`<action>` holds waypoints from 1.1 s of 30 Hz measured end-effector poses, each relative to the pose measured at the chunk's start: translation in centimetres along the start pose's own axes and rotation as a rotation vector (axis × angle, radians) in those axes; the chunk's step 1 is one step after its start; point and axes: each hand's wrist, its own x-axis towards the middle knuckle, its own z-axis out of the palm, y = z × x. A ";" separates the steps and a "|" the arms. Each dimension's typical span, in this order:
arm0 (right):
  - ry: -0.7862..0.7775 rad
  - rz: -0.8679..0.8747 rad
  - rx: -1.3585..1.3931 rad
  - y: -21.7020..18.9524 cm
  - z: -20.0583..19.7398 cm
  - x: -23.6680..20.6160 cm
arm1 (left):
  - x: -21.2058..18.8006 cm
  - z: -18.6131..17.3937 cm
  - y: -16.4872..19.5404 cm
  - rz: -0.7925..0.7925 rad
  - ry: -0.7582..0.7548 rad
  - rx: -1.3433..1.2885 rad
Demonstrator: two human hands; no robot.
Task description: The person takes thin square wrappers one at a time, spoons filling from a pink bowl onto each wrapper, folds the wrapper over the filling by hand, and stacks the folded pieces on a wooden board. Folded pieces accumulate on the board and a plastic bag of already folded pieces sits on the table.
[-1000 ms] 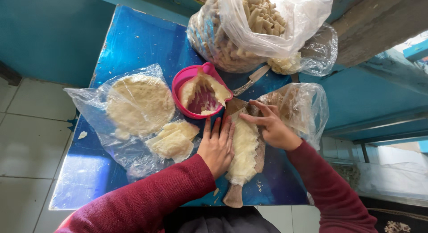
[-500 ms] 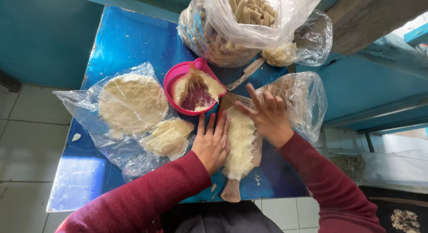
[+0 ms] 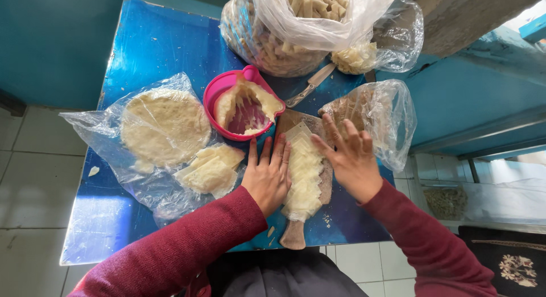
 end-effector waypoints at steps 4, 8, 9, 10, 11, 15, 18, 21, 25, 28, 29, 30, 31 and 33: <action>0.007 -0.030 0.120 0.1 -0.7 -0.7 | 0.1 0.0 0.0 -0.002 -0.005 0.010; 0.052 -0.034 0.089 -1.7 -0.5 -0.7 | 0.1 -0.1 0.1 0.004 0.012 0.013; 0.061 -0.010 0.062 -1.7 -0.5 -0.8 | 0.1 -0.1 0.2 0.003 0.010 0.013; 0.073 0.011 0.033 -1.6 -0.5 -0.8 | 0.1 -0.1 0.2 0.000 0.011 0.014; 0.055 0.011 -0.058 -1.9 -0.6 -1.0 | 0.1 -0.1 0.3 0.002 0.020 0.019; 0.030 -0.058 -0.372 -3.1 -1.5 -1.9 | -0.1 -0.2 0.4 -0.006 0.040 0.030; 0.061 -0.148 -0.557 -2.8 -2.4 -2.5 | -0.2 -0.2 0.6 -0.007 0.061 0.021; 0.018 -0.111 -0.169 -1.6 -2.8 -3.0 | -0.4 -0.2 0.7 -0.020 0.069 0.012; -0.028 0.070 0.516 -0.8 -1.6 -2.9 | -0.4 -0.1 0.7 -0.026 0.071 0.003; -0.107 0.014 0.798 -1.1 -0.5 -3.0 | -0.3 0.0 0.8 -0.023 0.072 0.019; -0.117 0.035 0.732 -0.9 -0.5 -3.4 | -0.3 0.1 0.8 -0.023 0.071 0.015; -0.130 0.056 0.665 -0.4 -0.7 -4.0 | -0.3 0.1 0.7 -0.022 0.069 0.008; -0.142 0.079 0.597 0.1 -1.0 -4.5 | -0.2 0.2 0.7 -0.018 0.067 0.001; -0.163 0.119 0.610 1.7 -2.1 -5.4 | -0.2 0.3 0.7 -0.015 0.066 0.008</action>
